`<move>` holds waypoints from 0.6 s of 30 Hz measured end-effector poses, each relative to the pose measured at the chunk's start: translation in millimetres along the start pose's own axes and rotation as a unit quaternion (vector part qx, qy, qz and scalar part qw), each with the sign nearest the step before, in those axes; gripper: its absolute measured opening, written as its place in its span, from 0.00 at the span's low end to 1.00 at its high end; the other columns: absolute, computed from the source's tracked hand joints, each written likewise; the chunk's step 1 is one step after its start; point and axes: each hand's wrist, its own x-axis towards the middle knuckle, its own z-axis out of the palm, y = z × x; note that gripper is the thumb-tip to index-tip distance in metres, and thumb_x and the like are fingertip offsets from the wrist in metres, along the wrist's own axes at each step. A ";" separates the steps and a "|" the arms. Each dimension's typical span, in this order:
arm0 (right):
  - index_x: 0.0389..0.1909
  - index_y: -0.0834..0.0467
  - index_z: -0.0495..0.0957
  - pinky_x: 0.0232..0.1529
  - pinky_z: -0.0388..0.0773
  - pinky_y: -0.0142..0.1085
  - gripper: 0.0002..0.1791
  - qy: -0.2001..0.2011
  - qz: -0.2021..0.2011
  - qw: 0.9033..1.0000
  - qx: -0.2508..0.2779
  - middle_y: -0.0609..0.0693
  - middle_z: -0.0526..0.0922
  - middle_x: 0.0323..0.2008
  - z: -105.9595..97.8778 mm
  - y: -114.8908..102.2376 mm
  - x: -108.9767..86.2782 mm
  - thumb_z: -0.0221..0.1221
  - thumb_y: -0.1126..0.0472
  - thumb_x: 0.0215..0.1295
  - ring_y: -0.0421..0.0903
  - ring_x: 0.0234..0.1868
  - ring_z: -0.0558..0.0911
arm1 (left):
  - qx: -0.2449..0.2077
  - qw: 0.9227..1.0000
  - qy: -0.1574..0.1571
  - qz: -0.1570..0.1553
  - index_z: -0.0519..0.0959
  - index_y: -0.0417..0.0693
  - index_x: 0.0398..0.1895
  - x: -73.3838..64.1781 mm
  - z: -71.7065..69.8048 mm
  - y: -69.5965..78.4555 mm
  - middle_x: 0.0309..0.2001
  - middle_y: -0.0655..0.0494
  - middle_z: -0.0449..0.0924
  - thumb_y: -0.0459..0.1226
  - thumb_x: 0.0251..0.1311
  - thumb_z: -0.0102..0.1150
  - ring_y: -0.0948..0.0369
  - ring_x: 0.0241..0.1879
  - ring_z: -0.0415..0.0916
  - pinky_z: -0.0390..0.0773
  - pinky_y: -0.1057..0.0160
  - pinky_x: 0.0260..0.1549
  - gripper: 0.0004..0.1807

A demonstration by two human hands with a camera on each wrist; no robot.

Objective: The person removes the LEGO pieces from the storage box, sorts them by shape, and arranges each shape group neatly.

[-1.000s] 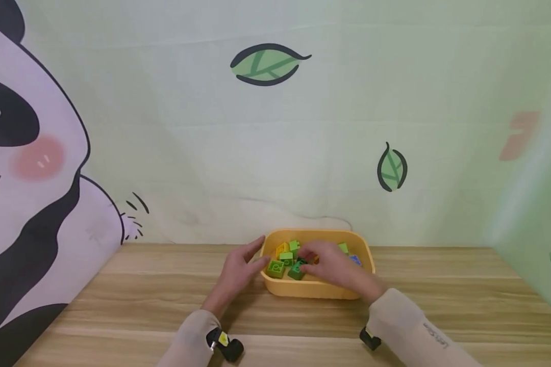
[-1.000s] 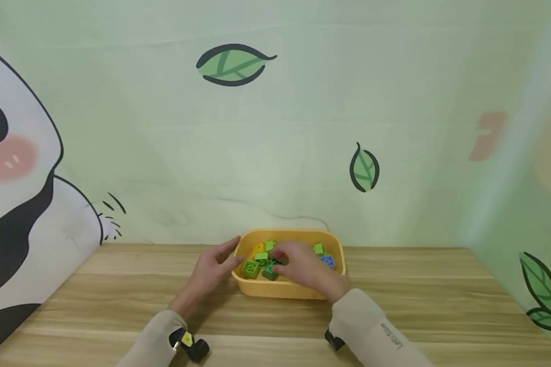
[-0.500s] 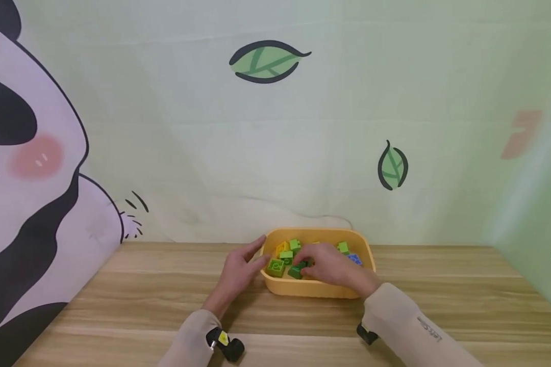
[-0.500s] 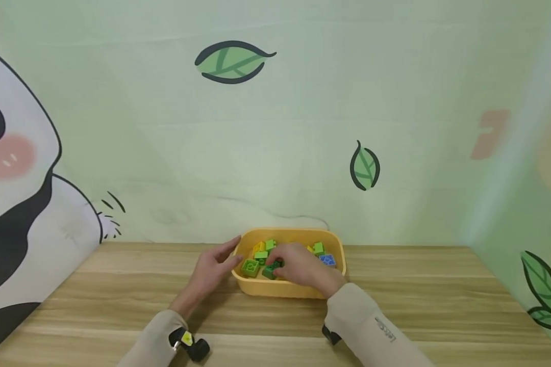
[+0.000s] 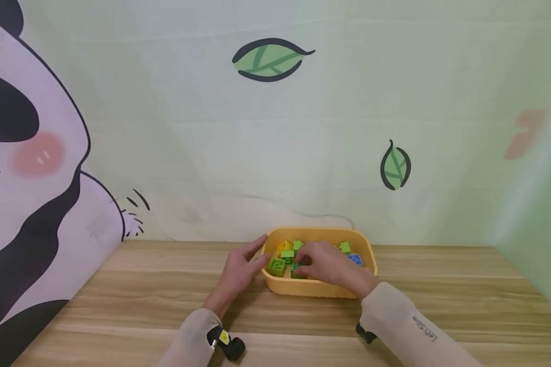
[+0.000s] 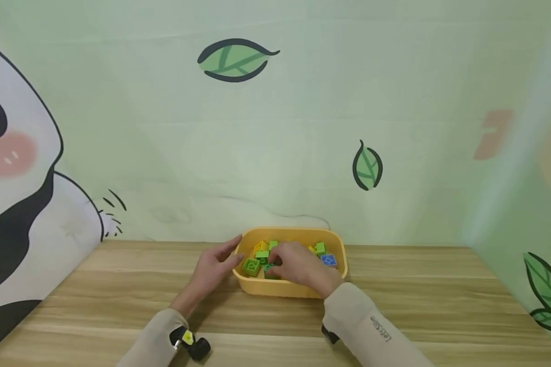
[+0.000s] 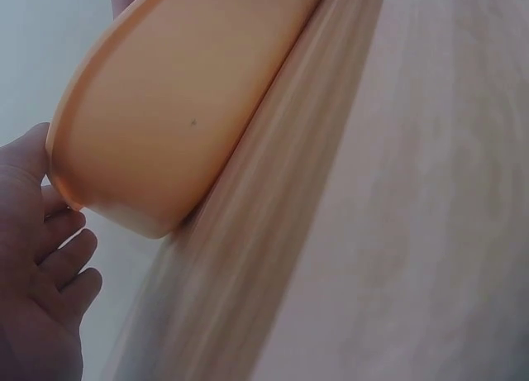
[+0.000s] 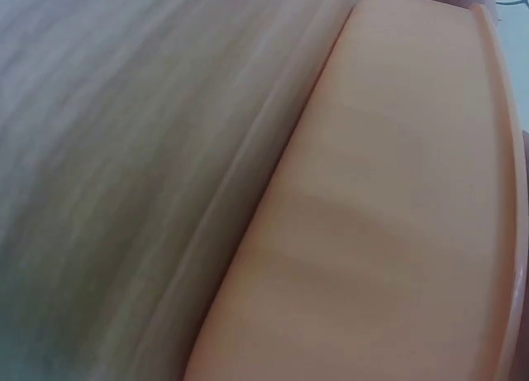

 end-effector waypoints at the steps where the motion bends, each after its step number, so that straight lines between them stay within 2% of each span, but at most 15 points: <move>1: 0.42 0.54 0.88 0.49 0.84 0.41 0.07 0.001 0.001 1.000 -0.001 0.41 0.85 0.36 -0.2 0.1 -0.1 0.73 0.57 0.67 0.41 0.37 0.80 | 0.000 1.000 -0.001 0.000 0.74 0.38 0.74 0.0 0.0 0.2 0.73 0.47 0.73 0.35 0.70 0.65 0.48 0.75 0.67 0.65 0.49 0.73 0.30; 3: 0.43 0.54 0.88 0.49 0.84 0.41 0.08 0.002 -0.003 1.000 0.000 0.42 0.85 0.36 -1.0 0.6 -0.2 0.73 0.57 0.66 0.42 0.37 0.80 | 0.002 1.000 -0.001 0.000 0.74 0.38 0.74 0.2 0.1 0.4 0.73 0.47 0.73 0.35 0.70 0.65 0.48 0.75 0.67 0.65 0.49 0.73 0.30; 6: 0.47 0.56 0.89 0.54 0.84 0.44 0.11 -0.002 -0.025 1.000 0.003 0.46 0.88 0.42 -3.1 1.7 -0.9 0.74 0.61 0.65 0.45 0.43 0.83 | 0.002 1.000 0.000 -0.001 0.75 0.39 0.74 0.5 -0.1 0.2 0.73 0.47 0.73 0.36 0.71 0.65 0.48 0.75 0.67 0.65 0.48 0.73 0.29; 12: 0.56 0.56 0.89 0.65 0.78 0.52 0.18 -0.052 -0.060 0.997 0.019 0.50 0.88 0.55 -6.4 4.5 -0.7 0.71 0.70 0.66 0.51 0.57 0.83 | 0.002 1.000 -0.001 -0.001 0.75 0.40 0.74 0.2 -0.3 -0.6 0.73 0.47 0.73 0.36 0.71 0.65 0.48 0.75 0.67 0.64 0.47 0.73 0.29; 18: 0.55 0.57 0.88 0.66 0.78 0.51 0.18 -0.071 -0.054 0.996 0.025 0.50 0.88 0.54 -6.0 4.3 1.7 0.70 0.70 0.66 0.49 0.54 0.83 | 0.009 1.000 -0.001 -0.001 0.75 0.41 0.74 -0.4 0.2 0.1 0.73 0.48 0.74 0.36 0.71 0.65 0.48 0.75 0.67 0.65 0.47 0.73 0.29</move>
